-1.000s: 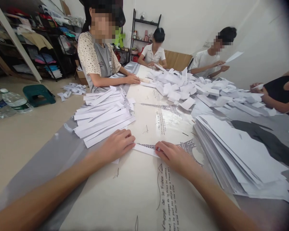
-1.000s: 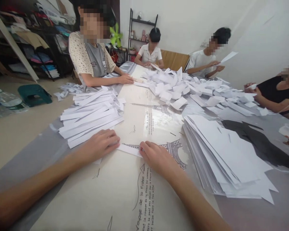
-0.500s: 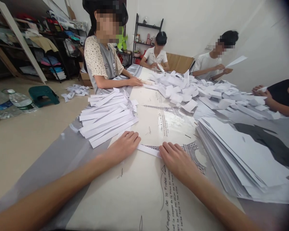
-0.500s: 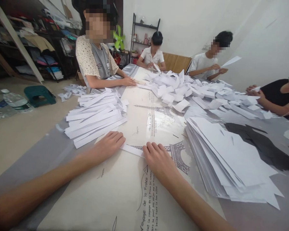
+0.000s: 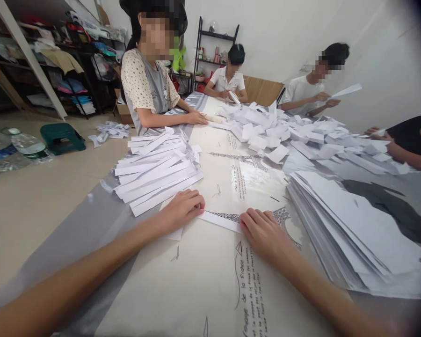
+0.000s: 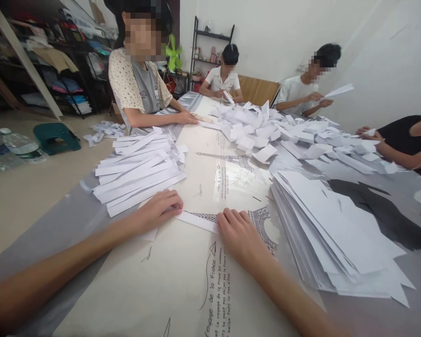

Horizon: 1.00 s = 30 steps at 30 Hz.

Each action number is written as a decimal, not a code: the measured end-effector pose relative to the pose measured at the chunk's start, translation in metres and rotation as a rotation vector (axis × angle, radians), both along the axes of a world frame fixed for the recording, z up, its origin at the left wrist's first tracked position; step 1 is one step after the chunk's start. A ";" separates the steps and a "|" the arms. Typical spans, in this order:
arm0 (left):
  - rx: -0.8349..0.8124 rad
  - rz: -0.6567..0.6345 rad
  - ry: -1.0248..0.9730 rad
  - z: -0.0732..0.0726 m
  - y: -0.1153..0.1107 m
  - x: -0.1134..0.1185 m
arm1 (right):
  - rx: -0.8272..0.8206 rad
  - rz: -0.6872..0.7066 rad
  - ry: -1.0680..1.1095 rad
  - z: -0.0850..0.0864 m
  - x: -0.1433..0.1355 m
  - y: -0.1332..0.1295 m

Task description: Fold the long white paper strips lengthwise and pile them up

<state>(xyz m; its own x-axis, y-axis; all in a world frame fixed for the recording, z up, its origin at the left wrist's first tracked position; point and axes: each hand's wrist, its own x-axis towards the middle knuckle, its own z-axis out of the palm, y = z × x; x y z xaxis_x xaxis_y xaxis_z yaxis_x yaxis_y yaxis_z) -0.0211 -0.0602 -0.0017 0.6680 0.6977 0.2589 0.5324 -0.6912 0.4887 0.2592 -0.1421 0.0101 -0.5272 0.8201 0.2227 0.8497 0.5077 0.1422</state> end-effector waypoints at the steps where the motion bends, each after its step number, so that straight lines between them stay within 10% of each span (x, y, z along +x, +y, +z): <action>1: -0.008 0.003 -0.007 0.000 0.000 0.001 | -0.002 0.006 0.005 -0.001 0.005 -0.002; 10: 0.020 0.005 0.024 0.003 0.000 0.005 | 0.078 0.169 0.023 -0.004 0.035 -0.035; 20: 0.121 0.008 0.067 0.000 -0.003 0.007 | -0.034 0.029 0.290 -0.013 0.043 -0.036; 30: 0.002 -0.007 0.050 0.011 -0.006 0.007 | -0.261 -0.023 0.314 0.020 0.034 -0.010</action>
